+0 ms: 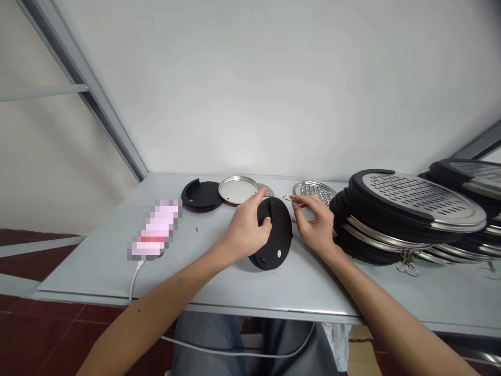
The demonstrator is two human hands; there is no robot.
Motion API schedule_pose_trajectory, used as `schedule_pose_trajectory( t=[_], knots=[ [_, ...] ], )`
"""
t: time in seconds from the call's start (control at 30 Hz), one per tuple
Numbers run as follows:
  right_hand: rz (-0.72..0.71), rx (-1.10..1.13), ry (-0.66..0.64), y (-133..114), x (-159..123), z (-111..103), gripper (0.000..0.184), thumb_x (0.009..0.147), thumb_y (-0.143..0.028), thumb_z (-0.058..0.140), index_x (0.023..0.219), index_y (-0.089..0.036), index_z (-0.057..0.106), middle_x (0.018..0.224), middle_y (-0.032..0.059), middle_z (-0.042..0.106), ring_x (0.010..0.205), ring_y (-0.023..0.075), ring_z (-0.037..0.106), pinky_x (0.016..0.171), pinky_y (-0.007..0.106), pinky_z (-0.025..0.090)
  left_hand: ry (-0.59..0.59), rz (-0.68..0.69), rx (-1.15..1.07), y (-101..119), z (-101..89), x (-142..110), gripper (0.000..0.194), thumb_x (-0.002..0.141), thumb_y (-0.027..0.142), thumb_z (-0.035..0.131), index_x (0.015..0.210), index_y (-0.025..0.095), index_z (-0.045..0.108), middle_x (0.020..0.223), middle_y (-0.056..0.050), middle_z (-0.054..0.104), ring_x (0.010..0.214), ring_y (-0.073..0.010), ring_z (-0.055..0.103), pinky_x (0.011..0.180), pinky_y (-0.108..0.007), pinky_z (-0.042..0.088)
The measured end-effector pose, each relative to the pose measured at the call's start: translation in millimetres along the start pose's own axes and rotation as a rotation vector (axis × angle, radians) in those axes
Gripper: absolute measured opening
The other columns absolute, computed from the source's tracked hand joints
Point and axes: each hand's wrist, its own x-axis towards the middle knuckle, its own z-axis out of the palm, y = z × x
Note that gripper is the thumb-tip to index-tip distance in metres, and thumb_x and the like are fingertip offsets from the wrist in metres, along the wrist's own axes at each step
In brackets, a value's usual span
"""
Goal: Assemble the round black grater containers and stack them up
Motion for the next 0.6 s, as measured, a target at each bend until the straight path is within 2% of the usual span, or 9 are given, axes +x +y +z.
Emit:
schedule_pose_trajectory(
  t=[0.1, 0.2, 0.3, 0.37, 0.47, 0.6],
  knots=[
    [0.0, 0.004, -0.01, 0, -1, 1, 0.017, 0.088, -0.025, 0.054, 0.1, -0.024, 0.067, 0.092, 0.0064, 0.067, 0.082, 0.0213, 0.062, 0.079, 0.039, 0.051, 0.0, 0.06, -0.016, 0, -1.2, 1, 0.058, 0.075, 0.007, 0.054, 0.132, 0.016, 0.05, 0.133, -0.01, 0.057, 0.126, -0.0271, 0.051, 0.11, -0.043, 0.04],
    [0.003, 0.011, 0.001, 0, -1, 0, 0.017, 0.088, -0.025, 0.054, 0.099, -0.024, 0.067, 0.091, 0.0062, 0.067, 0.082, 0.0213, 0.062, 0.079, 0.039, 0.051, -0.054, 0.114, -0.032, -5, -2.6, 2, 0.06, 0.075, 0.007, 0.055, 0.133, 0.018, 0.049, 0.134, -0.008, 0.057, 0.126, -0.0251, 0.051, 0.111, -0.041, 0.039],
    [0.001, 0.003, 0.039, -1, -1, -2, 0.017, 0.088, -0.025, 0.054, 0.098, -0.025, 0.067, 0.092, 0.0065, 0.067, 0.086, 0.0227, 0.063, 0.081, 0.041, 0.051, -0.149, 0.079, -0.034, -18, -2.1, 5, 0.059, 0.075, 0.012, 0.06, 0.133, 0.018, 0.05, 0.137, -0.009, 0.054, 0.128, -0.0257, 0.049, 0.111, -0.041, 0.038],
    [-0.006, 0.0, 0.046, -3, -1, -3, 0.016, 0.088, -0.025, 0.053, 0.098, -0.025, 0.067, 0.093, 0.0068, 0.067, 0.088, 0.0233, 0.063, 0.082, 0.041, 0.051, -0.233, 0.036, -0.037, -32, 0.0, 7, 0.058, 0.077, 0.022, 0.064, 0.133, 0.018, 0.051, 0.138, -0.01, 0.052, 0.129, -0.027, 0.048, 0.111, -0.041, 0.038],
    [-0.025, 0.034, -0.04, -5, -3, -5, 0.017, 0.088, -0.024, 0.054, 0.098, -0.025, 0.067, 0.092, 0.0061, 0.067, 0.088, 0.0223, 0.063, 0.082, 0.039, 0.051, -0.334, 0.009, -0.048, -50, 5.9, 9, 0.061, 0.076, 0.039, 0.071, 0.131, 0.019, 0.053, 0.135, -0.01, 0.056, 0.124, -0.0281, 0.052, 0.106, -0.042, 0.042],
    [-0.009, 0.081, -0.249, -3, -7, -4, 0.018, 0.087, -0.021, 0.053, 0.098, -0.024, 0.067, 0.089, 0.0049, 0.067, 0.085, 0.0205, 0.063, 0.079, 0.037, 0.051, -0.342, 0.049, 0.006, -62, 14.6, 8, 0.056, 0.075, 0.045, 0.071, 0.124, 0.019, 0.059, 0.124, -0.01, 0.063, 0.114, -0.0263, 0.059, 0.1, -0.04, 0.046]
  ],
)
